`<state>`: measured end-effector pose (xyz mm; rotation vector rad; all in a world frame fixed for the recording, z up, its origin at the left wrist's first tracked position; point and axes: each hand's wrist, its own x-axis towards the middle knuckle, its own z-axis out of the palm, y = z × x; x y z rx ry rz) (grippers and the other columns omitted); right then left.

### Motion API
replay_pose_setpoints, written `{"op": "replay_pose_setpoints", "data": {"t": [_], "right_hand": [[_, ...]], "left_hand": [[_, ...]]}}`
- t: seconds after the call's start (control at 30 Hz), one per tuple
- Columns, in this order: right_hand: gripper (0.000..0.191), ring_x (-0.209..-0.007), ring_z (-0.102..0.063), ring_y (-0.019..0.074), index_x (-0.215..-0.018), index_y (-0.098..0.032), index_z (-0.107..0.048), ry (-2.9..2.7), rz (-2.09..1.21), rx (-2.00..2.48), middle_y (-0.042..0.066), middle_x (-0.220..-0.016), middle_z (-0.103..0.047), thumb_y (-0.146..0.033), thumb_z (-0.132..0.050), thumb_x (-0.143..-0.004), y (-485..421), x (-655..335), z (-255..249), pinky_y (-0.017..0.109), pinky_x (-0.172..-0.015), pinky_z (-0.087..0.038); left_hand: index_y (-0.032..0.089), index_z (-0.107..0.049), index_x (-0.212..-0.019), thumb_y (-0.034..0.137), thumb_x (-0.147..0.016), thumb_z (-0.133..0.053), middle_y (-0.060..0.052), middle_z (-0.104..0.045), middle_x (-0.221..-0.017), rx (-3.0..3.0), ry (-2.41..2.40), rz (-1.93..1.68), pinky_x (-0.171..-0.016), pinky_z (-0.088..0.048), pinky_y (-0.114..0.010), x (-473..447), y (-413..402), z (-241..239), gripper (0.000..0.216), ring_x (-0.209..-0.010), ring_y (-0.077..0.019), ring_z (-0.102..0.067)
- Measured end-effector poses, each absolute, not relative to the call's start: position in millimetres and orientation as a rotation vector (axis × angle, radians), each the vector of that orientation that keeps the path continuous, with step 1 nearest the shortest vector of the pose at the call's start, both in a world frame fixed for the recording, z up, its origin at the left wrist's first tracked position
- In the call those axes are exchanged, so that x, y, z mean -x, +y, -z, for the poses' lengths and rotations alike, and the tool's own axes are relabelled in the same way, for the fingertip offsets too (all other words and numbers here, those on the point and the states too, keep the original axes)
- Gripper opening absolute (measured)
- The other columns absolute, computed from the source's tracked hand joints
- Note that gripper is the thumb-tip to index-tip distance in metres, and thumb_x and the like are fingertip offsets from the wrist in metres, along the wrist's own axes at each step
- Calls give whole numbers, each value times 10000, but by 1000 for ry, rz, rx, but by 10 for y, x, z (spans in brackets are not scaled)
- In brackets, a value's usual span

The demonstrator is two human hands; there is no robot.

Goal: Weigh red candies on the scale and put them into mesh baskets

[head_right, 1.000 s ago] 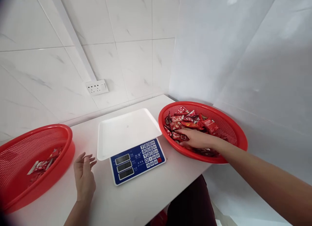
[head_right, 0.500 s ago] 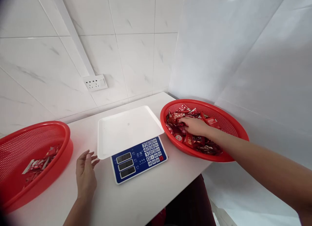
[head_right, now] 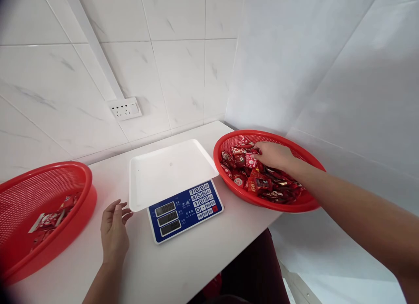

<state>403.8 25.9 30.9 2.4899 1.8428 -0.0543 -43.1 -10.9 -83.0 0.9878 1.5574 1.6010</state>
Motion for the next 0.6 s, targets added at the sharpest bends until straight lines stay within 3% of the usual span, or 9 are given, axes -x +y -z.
{"op": "replay_pose_setpoints", "data": {"t": [0.13, 0.33, 0.47, 0.6], "right_hand": [[298, -919, -567, 225, -1032, -192, -558, 1879, 64, -2497, 85, -1086, -628, -404, -439, -858, 222, -3983, -404, 284, -655, -371], [310, -709, -533, 167, -786, -186, -493, 1935, 75, -2509, 59, -800, -617, -469, -401, -874, 220, -4015, -532, 263, -623, -357], [338, -730, -544, 173, -793, -192, -523, 1970, 76, -2583, 50, -779, -616, -480, -372, -885, 192, -3908, -686, 268, -664, -375], [344, -808, -589, 199, -830, -219, -600, 2072, 289, -2742, 42, -868, -665, -499, -403, -863, 188, -3527, -819, 290, -706, -403]], "left_hand": [[234, -576, -1020, 467, -840, -514, -10, -589, -958, -991, 1559, -1593, -736, -503, -312, 427, -124, 815, 301, -757, -122, -567], [212, -594, -981, 446, -833, -517, -10, -602, -904, -1007, 1575, -1593, -726, -501, -326, 430, -145, 780, 287, -709, -125, -570], [202, -603, -968, 455, -830, -520, -20, -610, -888, -1022, 1571, -1601, -699, -498, -309, 448, -133, 816, 301, -710, -133, -574], [191, -602, -921, 420, -816, -542, -10, -603, -803, -995, 1534, -1686, -651, -485, -262, 434, -158, 831, 259, -662, -116, -565]]}}
